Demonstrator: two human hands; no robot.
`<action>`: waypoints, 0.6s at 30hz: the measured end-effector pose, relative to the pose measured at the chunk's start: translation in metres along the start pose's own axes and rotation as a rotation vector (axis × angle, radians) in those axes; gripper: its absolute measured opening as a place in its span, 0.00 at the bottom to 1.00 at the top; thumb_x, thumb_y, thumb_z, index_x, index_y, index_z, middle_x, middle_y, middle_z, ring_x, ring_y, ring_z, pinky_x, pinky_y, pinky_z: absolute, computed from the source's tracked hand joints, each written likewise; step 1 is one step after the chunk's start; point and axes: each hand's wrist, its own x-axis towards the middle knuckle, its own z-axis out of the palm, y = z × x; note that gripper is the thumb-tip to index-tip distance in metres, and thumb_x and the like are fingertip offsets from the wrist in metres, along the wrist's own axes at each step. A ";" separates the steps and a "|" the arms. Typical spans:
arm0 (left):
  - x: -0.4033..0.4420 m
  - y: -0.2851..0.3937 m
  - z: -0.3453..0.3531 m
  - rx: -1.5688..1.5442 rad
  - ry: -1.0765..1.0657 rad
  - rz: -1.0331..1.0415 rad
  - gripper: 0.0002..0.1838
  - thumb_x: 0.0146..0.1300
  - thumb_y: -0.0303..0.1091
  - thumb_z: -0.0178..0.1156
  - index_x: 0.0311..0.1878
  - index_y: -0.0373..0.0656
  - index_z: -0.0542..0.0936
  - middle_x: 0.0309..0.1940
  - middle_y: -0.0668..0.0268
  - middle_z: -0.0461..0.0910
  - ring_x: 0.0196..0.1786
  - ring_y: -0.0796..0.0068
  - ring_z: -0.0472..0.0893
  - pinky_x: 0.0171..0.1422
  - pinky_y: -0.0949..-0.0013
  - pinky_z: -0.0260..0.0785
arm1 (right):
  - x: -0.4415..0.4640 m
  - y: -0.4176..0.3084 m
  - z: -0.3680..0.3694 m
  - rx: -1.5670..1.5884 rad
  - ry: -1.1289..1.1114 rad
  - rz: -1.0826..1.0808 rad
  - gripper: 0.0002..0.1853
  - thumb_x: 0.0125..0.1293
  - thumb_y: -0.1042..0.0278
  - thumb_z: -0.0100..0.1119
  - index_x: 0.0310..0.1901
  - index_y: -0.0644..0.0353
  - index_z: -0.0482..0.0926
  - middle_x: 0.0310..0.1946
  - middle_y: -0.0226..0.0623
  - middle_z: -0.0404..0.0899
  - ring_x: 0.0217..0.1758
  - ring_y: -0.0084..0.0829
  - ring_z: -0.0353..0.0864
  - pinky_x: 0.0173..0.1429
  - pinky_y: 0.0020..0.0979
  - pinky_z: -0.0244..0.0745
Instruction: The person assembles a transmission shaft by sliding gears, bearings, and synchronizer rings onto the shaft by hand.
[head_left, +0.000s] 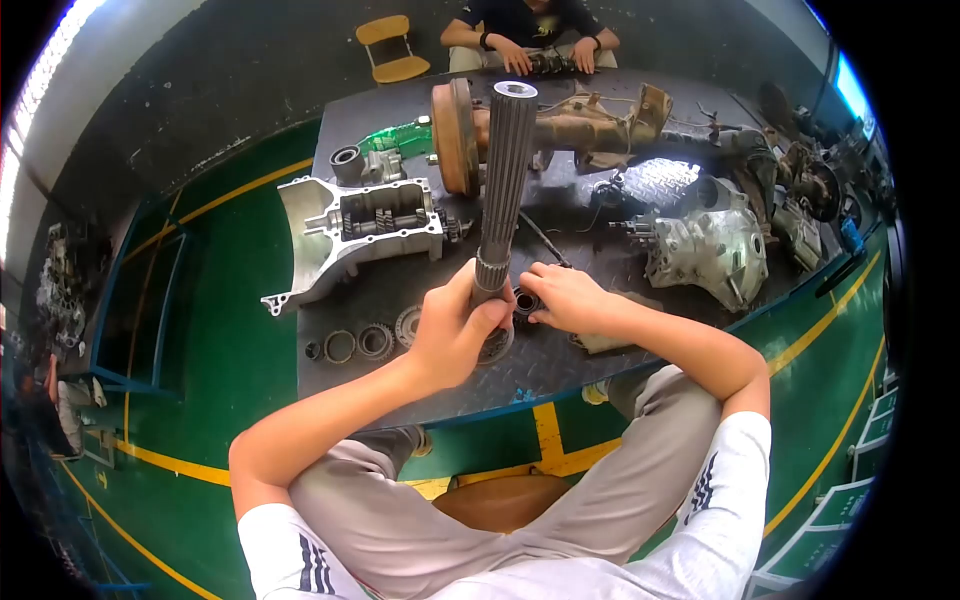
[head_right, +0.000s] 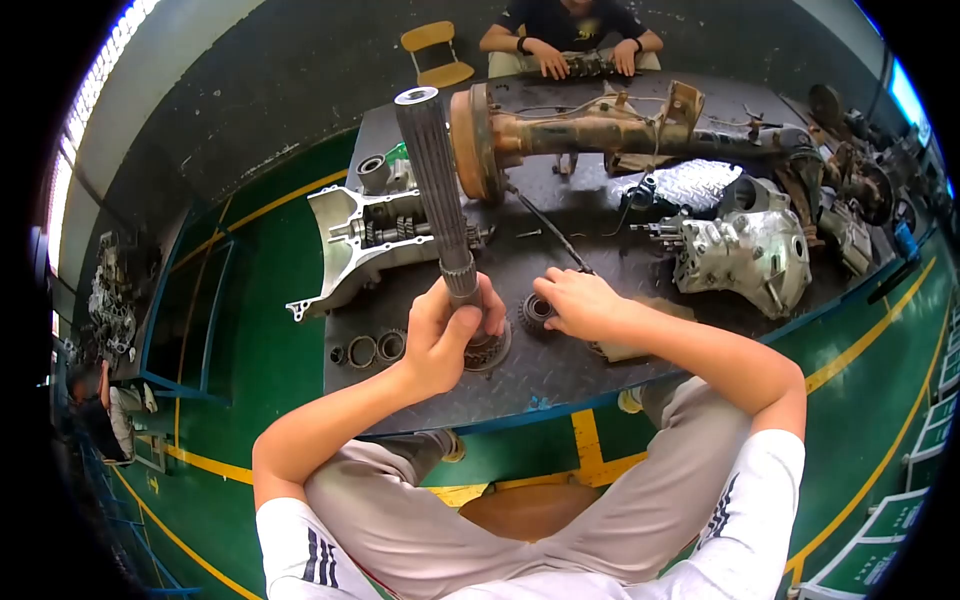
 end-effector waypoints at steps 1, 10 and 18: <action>-0.001 0.003 0.000 0.020 0.000 -0.012 0.20 0.82 0.47 0.55 0.52 0.36 0.73 0.33 0.62 0.79 0.35 0.77 0.76 0.42 0.71 0.71 | -0.002 0.001 0.001 0.001 -0.003 0.000 0.17 0.61 0.58 0.76 0.48 0.56 0.86 0.57 0.44 0.75 0.62 0.48 0.76 0.62 0.45 0.79; -0.003 -0.011 -0.007 -0.066 0.048 0.039 0.23 0.83 0.51 0.53 0.52 0.35 0.73 0.33 0.62 0.77 0.36 0.76 0.76 0.43 0.70 0.72 | 0.001 0.002 0.006 -0.024 0.008 -0.139 0.20 0.63 0.56 0.76 0.47 0.64 0.85 0.64 0.45 0.72 0.67 0.49 0.71 0.69 0.46 0.76; -0.001 -0.015 -0.010 -0.085 0.096 0.011 0.23 0.83 0.51 0.53 0.53 0.35 0.72 0.34 0.62 0.77 0.37 0.75 0.76 0.45 0.69 0.73 | 0.007 -0.001 -0.007 0.022 -0.091 -0.161 0.21 0.62 0.57 0.77 0.48 0.65 0.84 0.66 0.44 0.71 0.70 0.48 0.70 0.71 0.46 0.74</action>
